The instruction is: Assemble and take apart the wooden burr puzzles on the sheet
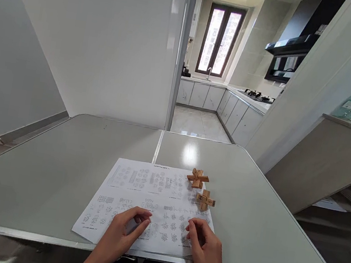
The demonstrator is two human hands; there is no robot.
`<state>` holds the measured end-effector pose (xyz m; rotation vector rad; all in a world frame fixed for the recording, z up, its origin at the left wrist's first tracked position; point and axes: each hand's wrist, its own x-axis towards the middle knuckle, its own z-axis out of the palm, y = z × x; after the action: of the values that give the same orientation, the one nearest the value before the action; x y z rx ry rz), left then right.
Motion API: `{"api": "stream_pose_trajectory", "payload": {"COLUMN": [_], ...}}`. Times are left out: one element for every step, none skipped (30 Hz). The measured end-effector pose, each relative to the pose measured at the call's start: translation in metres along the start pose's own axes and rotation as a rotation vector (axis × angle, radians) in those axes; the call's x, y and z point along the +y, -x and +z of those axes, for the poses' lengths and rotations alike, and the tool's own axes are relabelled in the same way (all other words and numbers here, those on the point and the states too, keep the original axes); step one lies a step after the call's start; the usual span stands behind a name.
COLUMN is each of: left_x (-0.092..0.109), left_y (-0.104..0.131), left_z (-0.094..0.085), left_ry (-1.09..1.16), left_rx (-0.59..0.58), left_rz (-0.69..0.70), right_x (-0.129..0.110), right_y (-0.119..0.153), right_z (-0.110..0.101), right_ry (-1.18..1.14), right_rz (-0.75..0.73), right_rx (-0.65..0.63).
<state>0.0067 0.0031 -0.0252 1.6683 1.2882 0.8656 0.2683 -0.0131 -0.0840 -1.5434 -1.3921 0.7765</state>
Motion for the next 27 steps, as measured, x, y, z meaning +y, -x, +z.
{"api": "stream_pose_trajectory", "payload": {"left_x": [0.0, -0.001, -0.001, -0.002, -0.003, -0.003, -0.004, -0.005, -0.006, -0.007, -0.008, -0.01, -0.011, -0.012, -0.012, -0.013, -0.013, -0.013, -0.013, -0.014, -0.014, -0.014, -0.014, -0.015, -0.015, -0.014, -0.014], "left_y": [0.0, 0.0, 0.0, 0.0, 0.0, 0.0, 0.0, 0.0, -0.001, -0.001, -0.001, -0.002, -0.002, -0.002, -0.002, -0.001, -0.001, -0.001, 0.0, 0.0, 0.0, 0.0, 0.0, 0.0, 0.0, 0.0, 0.0], "left_z": [0.0, -0.001, -0.001, -0.001, -0.001, -0.001, -0.001, -0.001, -0.001, -0.001, -0.001, -0.001, -0.001, -0.001, -0.001, -0.001, -0.001, -0.001, -0.001, -0.001, -0.001, -0.001, 0.0, -0.001, -0.001, -0.001, -0.002], "left_ry": [0.001, 0.001, 0.001, 0.002, 0.002, 0.0, -0.003, -0.007, -0.012, -0.015, -0.015, -0.012, -0.009, -0.006, -0.004, -0.002, -0.002, -0.003, -0.005, -0.006, -0.007, -0.006, -0.004, -0.001, 0.002, 0.005, 0.007], "left_rx": [-0.003, -0.002, 0.001, 0.0, -0.001, -0.001, 0.0, 0.004, 0.009, 0.015, 0.018, 0.016, 0.011, 0.008, 0.005, 0.004, 0.007, 0.013, 0.018, 0.023, 0.026, 0.027, 0.025, 0.022, 0.02, 0.017, 0.014], "left_rz": [0.0, 0.002, 0.003, 0.003, 0.001, 0.0, 0.001, 0.005, 0.011, 0.017, 0.02, 0.019, 0.016, 0.014, 0.012, 0.011, 0.013, 0.016, 0.019, 0.022, 0.025, 0.026, 0.026, 0.024, 0.02, 0.016, 0.013], "right_x": [0.0, 0.0, 0.0, 0.001, 0.001, 0.001, 0.001, 0.001, 0.0, 0.0, -0.002, -0.003, -0.004, -0.005, -0.007, -0.007, -0.008, -0.008, -0.007, -0.007, -0.005, -0.004, -0.003, -0.001, 0.0, 0.0, 0.0], "right_y": [0.0, -0.001, -0.001, -0.002, -0.002, -0.002, -0.002, -0.001, -0.001, -0.001, -0.002, -0.004, -0.006, -0.01, -0.016, -0.023, -0.032, -0.042, -0.054, -0.067, -0.08, -0.092, -0.105, -0.116, -0.126, -0.134, -0.141], "right_z": [0.0, 0.0, 0.0, 0.001, 0.001, 0.002, 0.004, 0.005, 0.006, 0.007, 0.008, 0.007, 0.005, 0.002, -0.002, -0.007, -0.013, -0.02, -0.026, -0.032, -0.037, -0.042, -0.045, -0.047, -0.048, -0.049, -0.048], "right_ry": [-0.001, -0.001, 0.0, 0.002, 0.002, -0.001, -0.007, -0.012, -0.015, -0.012, 0.001, 0.022, 0.05, 0.085, 0.121, 0.158, 0.198, 0.238, 0.282, 0.33, 0.376, 0.429, 0.505, 0.601, 0.636, 0.658, 0.68], "right_rz": [-0.003, -0.006, -0.008, -0.009, -0.011, -0.015, -0.02, -0.026, -0.036, -0.052, -0.075, -0.11, -0.151, -0.197, -0.237, -0.263, -0.276, -0.293, -0.317, -0.325, -0.323, -0.321, -0.31, -0.294, -0.287, -0.284, -0.279], "right_rx": [0.002, 0.004, 0.008, 0.007, 0.004, 0.002, 0.008, 0.021, 0.04, 0.067, 0.103, 0.134, 0.162, 0.187, 0.2, 0.218, 0.252, 0.289, 0.335, 0.356, 0.355, 0.335, 0.292, 0.225, 0.194, 0.174, 0.16]}}
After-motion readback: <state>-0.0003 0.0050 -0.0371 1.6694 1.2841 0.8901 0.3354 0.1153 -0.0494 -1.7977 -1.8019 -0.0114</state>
